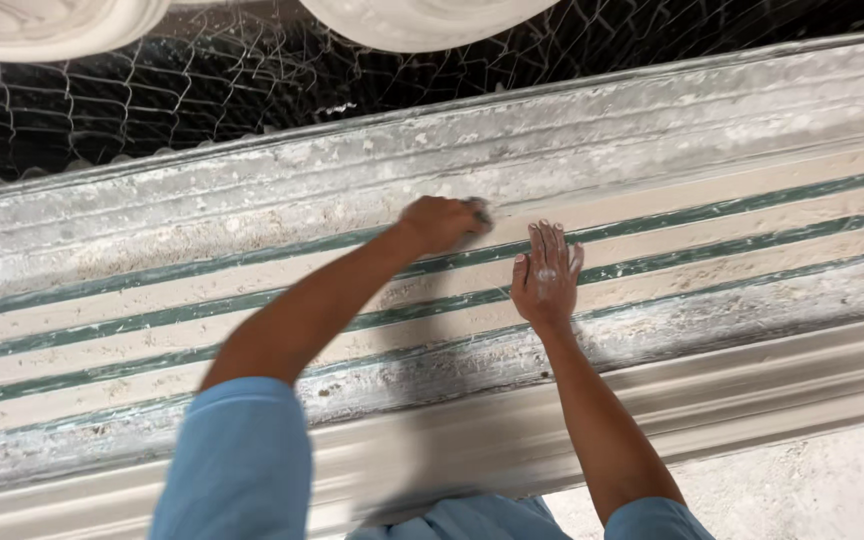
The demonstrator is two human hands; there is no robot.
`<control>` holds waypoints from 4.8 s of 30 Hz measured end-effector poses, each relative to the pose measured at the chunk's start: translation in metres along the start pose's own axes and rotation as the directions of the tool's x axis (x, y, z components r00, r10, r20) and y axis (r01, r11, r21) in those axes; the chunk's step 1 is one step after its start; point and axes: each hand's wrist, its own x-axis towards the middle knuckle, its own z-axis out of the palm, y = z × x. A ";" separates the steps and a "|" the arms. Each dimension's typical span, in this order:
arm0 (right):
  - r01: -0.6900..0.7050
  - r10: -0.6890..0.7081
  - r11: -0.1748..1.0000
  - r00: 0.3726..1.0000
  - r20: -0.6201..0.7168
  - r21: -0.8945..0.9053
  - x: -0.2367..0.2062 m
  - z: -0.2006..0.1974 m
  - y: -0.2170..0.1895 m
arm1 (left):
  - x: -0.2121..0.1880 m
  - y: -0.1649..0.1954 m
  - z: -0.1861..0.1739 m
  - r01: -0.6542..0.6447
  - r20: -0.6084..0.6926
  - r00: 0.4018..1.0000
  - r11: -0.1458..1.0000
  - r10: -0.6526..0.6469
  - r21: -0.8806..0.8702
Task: The person ties a green string into a loop and places it on a long white decorative molding. They then use a small abrasive block to sand the surface of the molding, moving along its length to smooth the finish.
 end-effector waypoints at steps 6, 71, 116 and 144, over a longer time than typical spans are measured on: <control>-0.037 0.037 0.999 0.999 0.001 0.014 0.003 -0.004 0.000 | -0.038 -0.016 -0.011 0.016 0.050 0.999 0.999 -0.014 -0.034; 0.080 -0.079 0.994 0.997 0.012 -0.073 0.047 -0.069 0.268 | -0.012 0.024 -0.004 0.178 0.044 0.983 0.984 -0.178 -0.010; 0.037 -0.035 0.996 0.999 0.017 -0.087 0.043 -0.068 0.275 | 0.029 0.044 -0.021 0.208 0.165 0.966 0.977 -0.197 -0.049; 0.048 -0.049 0.998 0.998 -0.030 -0.035 0.043 -0.073 0.281 | 0.145 0.112 -0.044 0.020 0.078 0.997 0.997 -0.014 -0.080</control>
